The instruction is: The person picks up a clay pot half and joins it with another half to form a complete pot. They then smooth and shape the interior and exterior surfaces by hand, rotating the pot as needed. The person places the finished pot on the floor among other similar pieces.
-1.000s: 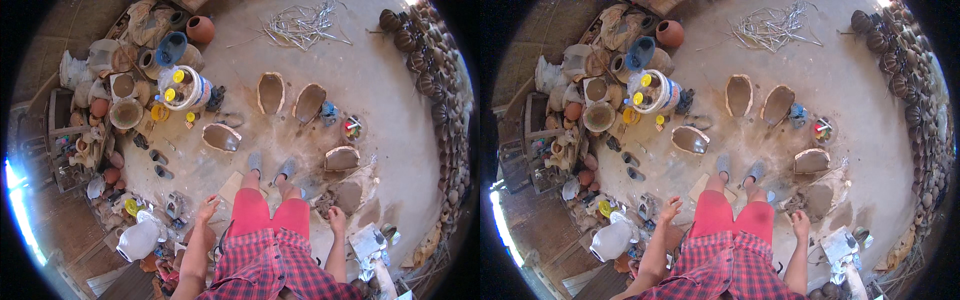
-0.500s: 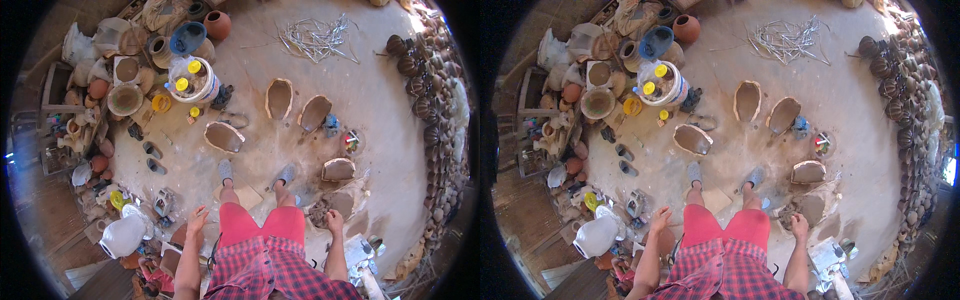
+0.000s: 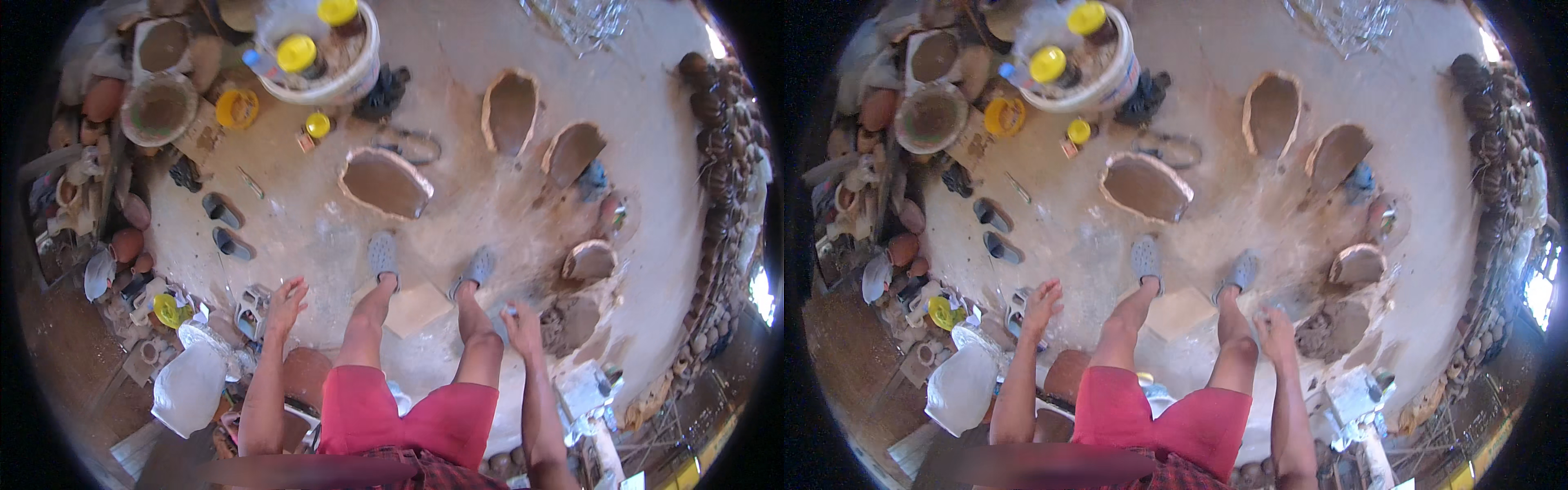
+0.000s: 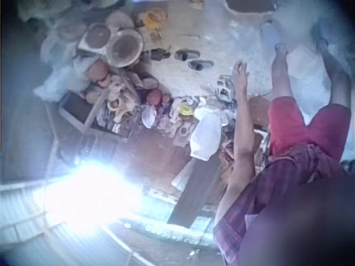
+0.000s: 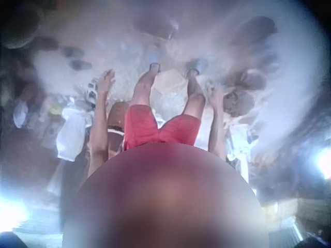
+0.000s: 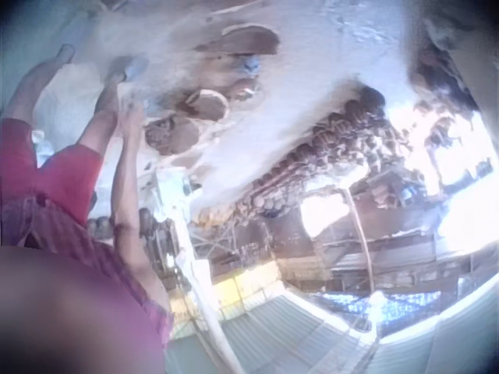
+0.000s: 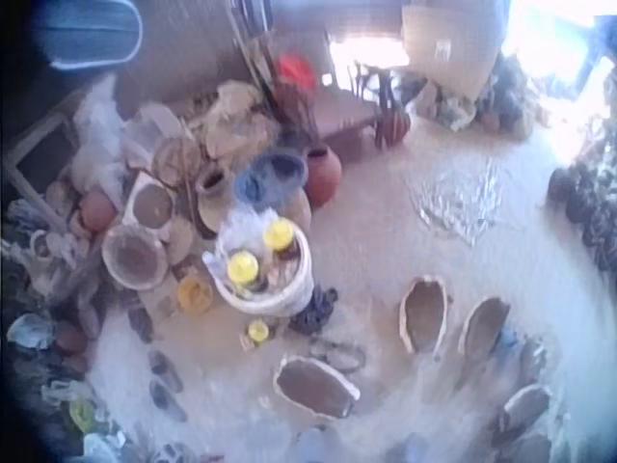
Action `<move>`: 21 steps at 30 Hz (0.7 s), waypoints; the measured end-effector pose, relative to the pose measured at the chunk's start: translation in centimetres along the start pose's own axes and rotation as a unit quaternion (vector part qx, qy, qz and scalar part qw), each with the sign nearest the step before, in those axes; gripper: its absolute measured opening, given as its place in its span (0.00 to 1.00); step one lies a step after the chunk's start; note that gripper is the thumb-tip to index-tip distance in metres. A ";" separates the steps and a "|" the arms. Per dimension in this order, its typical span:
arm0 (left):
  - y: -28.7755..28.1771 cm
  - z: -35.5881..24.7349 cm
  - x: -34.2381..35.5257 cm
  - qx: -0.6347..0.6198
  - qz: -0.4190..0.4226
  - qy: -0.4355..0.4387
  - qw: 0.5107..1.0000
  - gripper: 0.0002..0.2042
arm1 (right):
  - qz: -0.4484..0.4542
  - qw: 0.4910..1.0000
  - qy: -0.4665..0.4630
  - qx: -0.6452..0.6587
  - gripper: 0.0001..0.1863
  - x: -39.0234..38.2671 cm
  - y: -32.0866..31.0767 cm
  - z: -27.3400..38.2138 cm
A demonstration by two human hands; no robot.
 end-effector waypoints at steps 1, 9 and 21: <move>1.1 -0.2 1.9 0.017 0.016 0.004 1.000 0.26 | 0.011 1.000 -0.021 0.005 0.21 2.8 1.9 0.0; 10.0 4.8 21.9 -0.020 0.027 0.073 0.997 0.30 | 0.018 0.986 -0.149 -0.068 0.22 35.7 15.2 3.0; 14.2 -6.6 42.8 -0.131 0.131 0.291 0.939 0.42 | -0.152 0.885 -0.360 -0.254 0.15 58.1 19.2 17.8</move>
Point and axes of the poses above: each hand's wrist, its own x-axis towards the middle knuckle, its own y-axis out of the palm, z = x × y, the point moved 10 cm from there along x, towards the middle knuckle, and after that the axes turned 6 degrees about -x, right-handed, at the moved point
